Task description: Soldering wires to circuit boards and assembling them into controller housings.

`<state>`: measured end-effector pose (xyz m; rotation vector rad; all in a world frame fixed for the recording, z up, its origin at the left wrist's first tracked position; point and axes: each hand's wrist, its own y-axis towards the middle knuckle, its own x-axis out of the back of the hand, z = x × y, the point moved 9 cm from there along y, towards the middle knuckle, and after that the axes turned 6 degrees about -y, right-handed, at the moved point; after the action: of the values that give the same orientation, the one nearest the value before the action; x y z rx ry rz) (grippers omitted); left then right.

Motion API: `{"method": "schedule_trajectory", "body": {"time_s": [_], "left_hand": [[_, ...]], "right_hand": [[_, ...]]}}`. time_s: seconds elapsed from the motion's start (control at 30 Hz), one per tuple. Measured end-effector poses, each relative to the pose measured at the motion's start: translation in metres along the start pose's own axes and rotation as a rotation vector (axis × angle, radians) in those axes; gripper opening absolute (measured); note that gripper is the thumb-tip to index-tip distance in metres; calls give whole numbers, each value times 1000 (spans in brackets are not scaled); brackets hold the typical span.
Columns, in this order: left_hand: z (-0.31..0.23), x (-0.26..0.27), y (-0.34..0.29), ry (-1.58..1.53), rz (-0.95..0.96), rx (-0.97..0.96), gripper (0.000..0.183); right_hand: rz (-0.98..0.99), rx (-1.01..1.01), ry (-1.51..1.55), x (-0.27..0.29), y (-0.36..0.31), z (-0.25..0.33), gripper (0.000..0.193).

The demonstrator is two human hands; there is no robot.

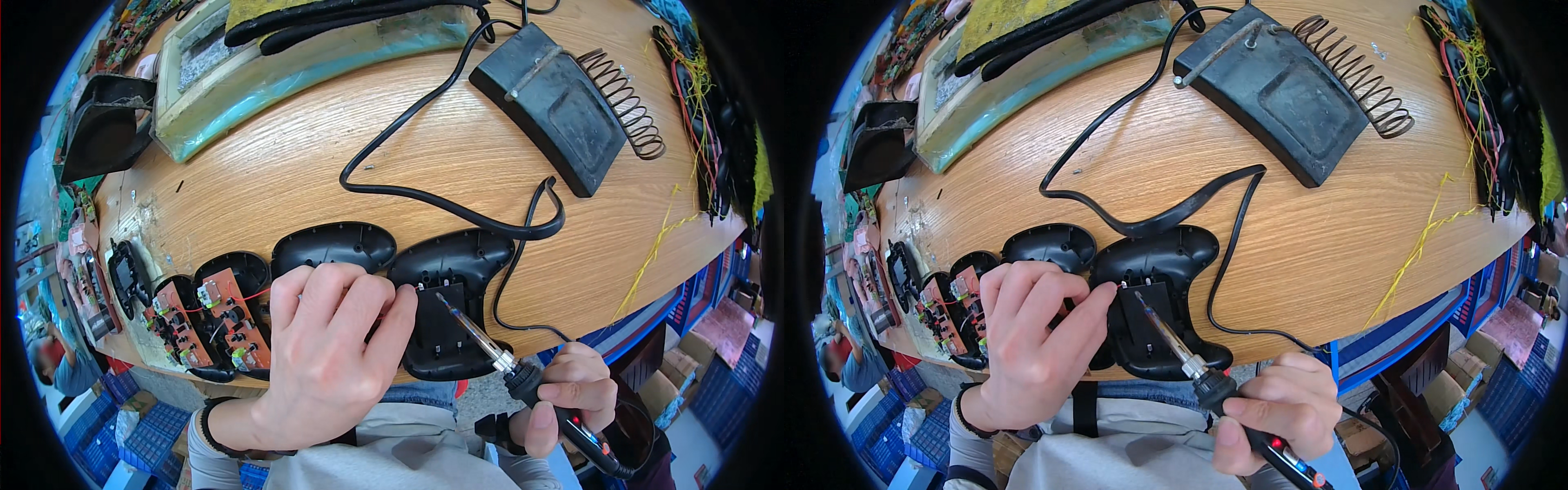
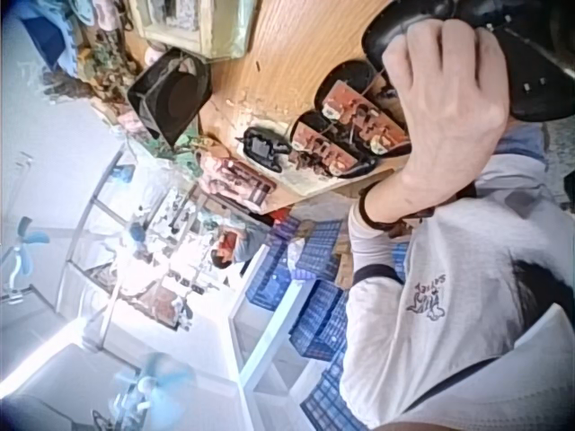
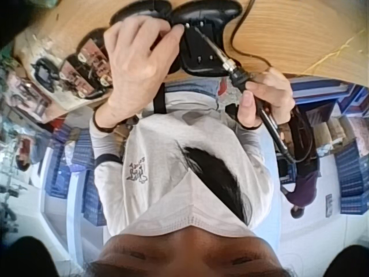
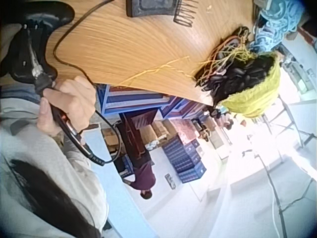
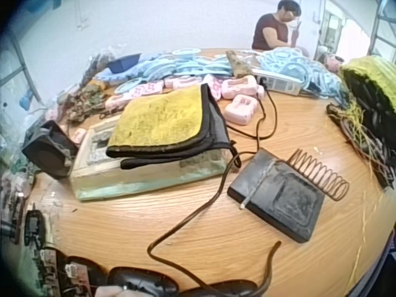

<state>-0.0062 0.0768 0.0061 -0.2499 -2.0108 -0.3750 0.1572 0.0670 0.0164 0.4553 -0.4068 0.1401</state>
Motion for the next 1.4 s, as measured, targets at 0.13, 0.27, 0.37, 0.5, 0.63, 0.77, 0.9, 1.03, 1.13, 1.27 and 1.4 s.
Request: {"method": "schedule_trajectory", "body": {"time_s": [0.13,0.27,0.37,0.5,0.63,0.77,0.9,1.03,1.13,1.27,1.4], "left_hand": [[0,1,1,6,11,7,27],[4,4,-3,-12,-1,35,27],[2,13,-2,-70,-29,45,29],[14,43,-28,-122,-21,131,31],[16,44,-71,-186,153,198,35],[4,28,-101,33,133,93,34],[5,20,-110,60,102,86,25],[3,35,-95,-143,-19,91,25],[3,36,-73,-392,-100,97,26],[5,16,-50,-739,-111,226,20],[-1,25,-38,-660,9,253,23]], "right_hand": [[-61,0,13,3,-2,-2,20],[-70,23,26,1,-6,2,20],[-93,5,-4,7,-9,9,21],[-112,-45,-29,12,-18,7,24],[-150,-100,-15,17,-28,1,21],[-161,-100,17,13,-25,3,21],[-167,-80,11,14,-27,6,20],[-190,-83,-18,18,-34,5,20],[-199,-96,23,19,-33,4,20],[-216,-71,27,22,-33,3,21],[-212,-86,74,30,-39,-2,21]]}}
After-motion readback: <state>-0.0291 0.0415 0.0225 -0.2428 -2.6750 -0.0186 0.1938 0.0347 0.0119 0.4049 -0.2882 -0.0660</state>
